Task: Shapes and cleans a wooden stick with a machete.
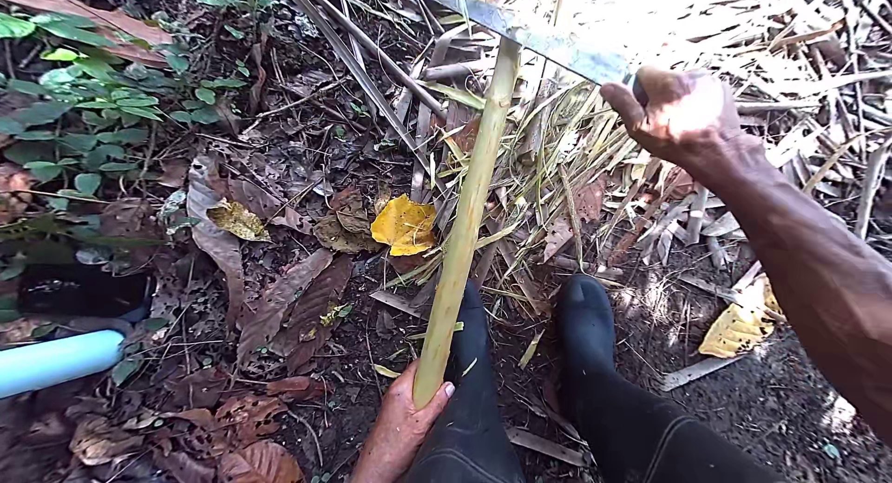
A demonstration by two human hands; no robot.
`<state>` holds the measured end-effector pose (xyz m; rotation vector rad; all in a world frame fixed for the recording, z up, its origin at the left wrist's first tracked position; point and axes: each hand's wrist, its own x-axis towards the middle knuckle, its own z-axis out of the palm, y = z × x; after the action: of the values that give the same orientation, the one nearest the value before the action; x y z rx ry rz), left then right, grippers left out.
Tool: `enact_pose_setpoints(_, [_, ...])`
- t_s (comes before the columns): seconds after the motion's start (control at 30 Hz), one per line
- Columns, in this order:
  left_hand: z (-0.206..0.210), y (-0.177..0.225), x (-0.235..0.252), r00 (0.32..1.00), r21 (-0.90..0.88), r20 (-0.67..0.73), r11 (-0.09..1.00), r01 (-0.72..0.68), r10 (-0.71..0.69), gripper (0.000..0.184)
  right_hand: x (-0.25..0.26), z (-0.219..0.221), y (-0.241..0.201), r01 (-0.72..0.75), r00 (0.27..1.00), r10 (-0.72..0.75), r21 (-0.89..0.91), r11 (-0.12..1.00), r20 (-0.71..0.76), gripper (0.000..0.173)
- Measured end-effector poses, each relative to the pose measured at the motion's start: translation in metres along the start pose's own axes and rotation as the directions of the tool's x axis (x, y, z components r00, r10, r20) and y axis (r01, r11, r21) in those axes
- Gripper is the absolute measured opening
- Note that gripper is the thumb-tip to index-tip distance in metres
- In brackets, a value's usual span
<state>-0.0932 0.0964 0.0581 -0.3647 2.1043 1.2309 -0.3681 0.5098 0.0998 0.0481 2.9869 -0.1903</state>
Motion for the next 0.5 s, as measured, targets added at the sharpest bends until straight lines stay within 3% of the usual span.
enact_pose_setpoints(0.1, [-0.006,-0.001,0.003,0.998,-0.079,0.061,0.997,0.003,0.002,0.036,-0.001,0.009,-0.006,-0.041,0.998,0.045,0.090,0.995,-0.042,0.074])
enact_pose_setpoints(0.27, [-0.011,-0.002,0.004,0.990,-0.168,0.139,0.986,0.015,0.009,0.024,-0.020,0.032,-0.004,0.224,0.970,-0.227,-0.042,0.974,-0.088,0.076])
enact_pose_setpoints(0.4, [-0.016,-0.005,0.005,0.960,-0.321,0.280,0.940,0.117,-0.024,0.015,-0.009,0.030,0.012,0.040,0.999,-0.038,0.082,0.996,-0.027,0.074])
enact_pose_setpoints(0.5, [-0.021,-0.009,0.008,0.938,-0.382,0.345,0.913,0.143,-0.002,0.016,-0.015,0.041,0.015,0.149,0.989,-0.147,0.082,0.985,-0.035,0.071])
